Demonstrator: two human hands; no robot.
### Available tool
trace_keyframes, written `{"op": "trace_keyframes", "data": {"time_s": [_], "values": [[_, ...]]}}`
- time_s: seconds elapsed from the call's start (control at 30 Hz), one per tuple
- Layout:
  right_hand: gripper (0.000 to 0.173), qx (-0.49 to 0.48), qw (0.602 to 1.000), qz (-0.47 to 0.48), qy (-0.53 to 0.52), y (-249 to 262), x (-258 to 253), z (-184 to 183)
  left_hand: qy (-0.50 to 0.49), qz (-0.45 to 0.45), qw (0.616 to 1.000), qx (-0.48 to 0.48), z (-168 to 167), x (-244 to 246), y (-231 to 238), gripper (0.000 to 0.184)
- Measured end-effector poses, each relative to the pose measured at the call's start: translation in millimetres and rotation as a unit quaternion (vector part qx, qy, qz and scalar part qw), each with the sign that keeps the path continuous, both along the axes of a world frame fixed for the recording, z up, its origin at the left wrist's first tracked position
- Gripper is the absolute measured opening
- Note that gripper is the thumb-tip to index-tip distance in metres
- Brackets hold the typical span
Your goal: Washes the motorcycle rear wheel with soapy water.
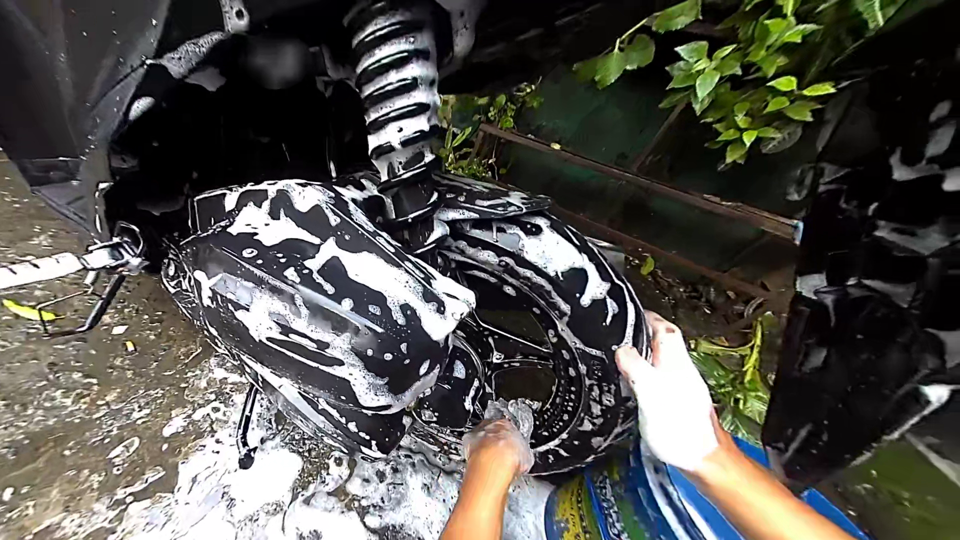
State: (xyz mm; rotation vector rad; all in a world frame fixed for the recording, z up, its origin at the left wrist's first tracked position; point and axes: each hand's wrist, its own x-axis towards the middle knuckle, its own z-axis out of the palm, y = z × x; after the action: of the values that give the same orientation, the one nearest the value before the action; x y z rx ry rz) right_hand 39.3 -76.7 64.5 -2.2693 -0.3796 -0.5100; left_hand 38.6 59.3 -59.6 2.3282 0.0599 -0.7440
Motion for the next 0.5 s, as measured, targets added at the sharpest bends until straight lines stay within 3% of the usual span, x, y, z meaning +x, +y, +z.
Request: {"op": "trace_keyframes", "data": {"time_s": [0.1,0.23,0.37,0.43,0.5], "values": [[0.067,-0.005,1.0,-0.006,-0.003,-4.3,-2.3,-5.3,-0.036,-0.006,0.999,0.028,14.4,-16.9,-10.3,0.045],[0.068,0.006,1.0,-0.016,-0.021,-4.2,-2.8,-14.1,-0.071,-0.001,0.991,-0.113,36.2,-65.5,-21.9,0.039],[0.066,0.031,0.999,-0.001,-0.016,-6.9,-1.4,-17.4,-0.125,0.029,0.955,-0.269,55.5,-55.8,-11.9,0.043],[0.067,0.04,0.999,0.005,-0.001,-11.0,-3.5,-21.2,-0.136,0.063,0.942,-0.301,48.9,-43.9,-8.4,0.042],[0.069,0.048,0.999,0.008,0.005,-16.5,-6.0,-26.6,-0.111,0.072,0.953,-0.272,19.6,-38.2,-9.1,0.048]]}}
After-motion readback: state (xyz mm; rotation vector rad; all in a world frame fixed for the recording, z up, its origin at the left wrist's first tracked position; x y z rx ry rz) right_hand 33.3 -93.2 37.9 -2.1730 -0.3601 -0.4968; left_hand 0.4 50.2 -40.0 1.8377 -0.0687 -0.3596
